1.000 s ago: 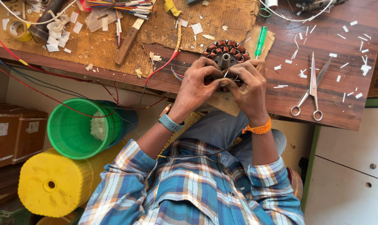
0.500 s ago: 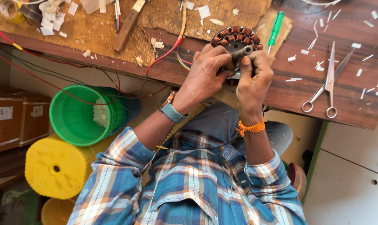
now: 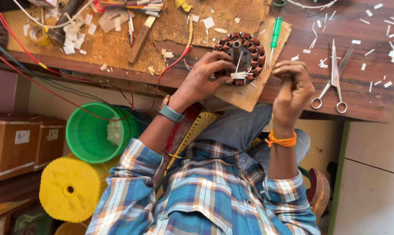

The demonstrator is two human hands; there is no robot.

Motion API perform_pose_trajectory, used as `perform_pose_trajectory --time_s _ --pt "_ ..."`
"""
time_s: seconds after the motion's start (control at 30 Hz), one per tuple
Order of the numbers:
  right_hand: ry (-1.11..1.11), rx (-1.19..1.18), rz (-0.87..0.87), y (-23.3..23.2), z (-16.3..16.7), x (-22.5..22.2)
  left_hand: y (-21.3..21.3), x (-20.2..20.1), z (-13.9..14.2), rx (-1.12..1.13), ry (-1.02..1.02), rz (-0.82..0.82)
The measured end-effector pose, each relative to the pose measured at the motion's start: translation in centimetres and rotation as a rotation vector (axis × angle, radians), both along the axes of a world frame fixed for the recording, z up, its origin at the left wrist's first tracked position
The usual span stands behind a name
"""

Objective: The person wraps a small green component with white tape, then secures it to a motor stator using a white zip tie. They tighten the zip tie, cut the excess with scissors, and use a green screwdriver to adjust wires and components on the stator. The person also handles a red wire and places the stator on the workbench.

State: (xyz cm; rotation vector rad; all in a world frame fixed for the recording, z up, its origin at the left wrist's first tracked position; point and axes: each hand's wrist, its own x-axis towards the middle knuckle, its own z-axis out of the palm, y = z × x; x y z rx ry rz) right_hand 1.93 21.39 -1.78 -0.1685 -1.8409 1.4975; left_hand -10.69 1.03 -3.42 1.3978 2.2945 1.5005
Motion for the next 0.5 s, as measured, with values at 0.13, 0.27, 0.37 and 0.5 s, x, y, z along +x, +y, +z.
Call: perform_pose_trajectory --time_s 0.13,0.27,0.37,0.5 --pt "-0.026 0.148 -0.098 3.3 -2.0 2.3 0.6 0.0 -0.5 -0.007 0.020 0.032" --pt "-0.075 0.260 -0.268 7.8 -2.7 5.1 1.0 0.3 -1.0 -0.020 0.057 0.097" --pt "-0.095 0.329 -0.402 10.7 -3.1 6.3 1.2 0.5 -0.7 -0.018 0.044 0.119" --pt "-0.201 0.395 -0.477 12.7 -3.9 7.1 2.0 0.8 0.7 -0.084 -0.001 0.189"
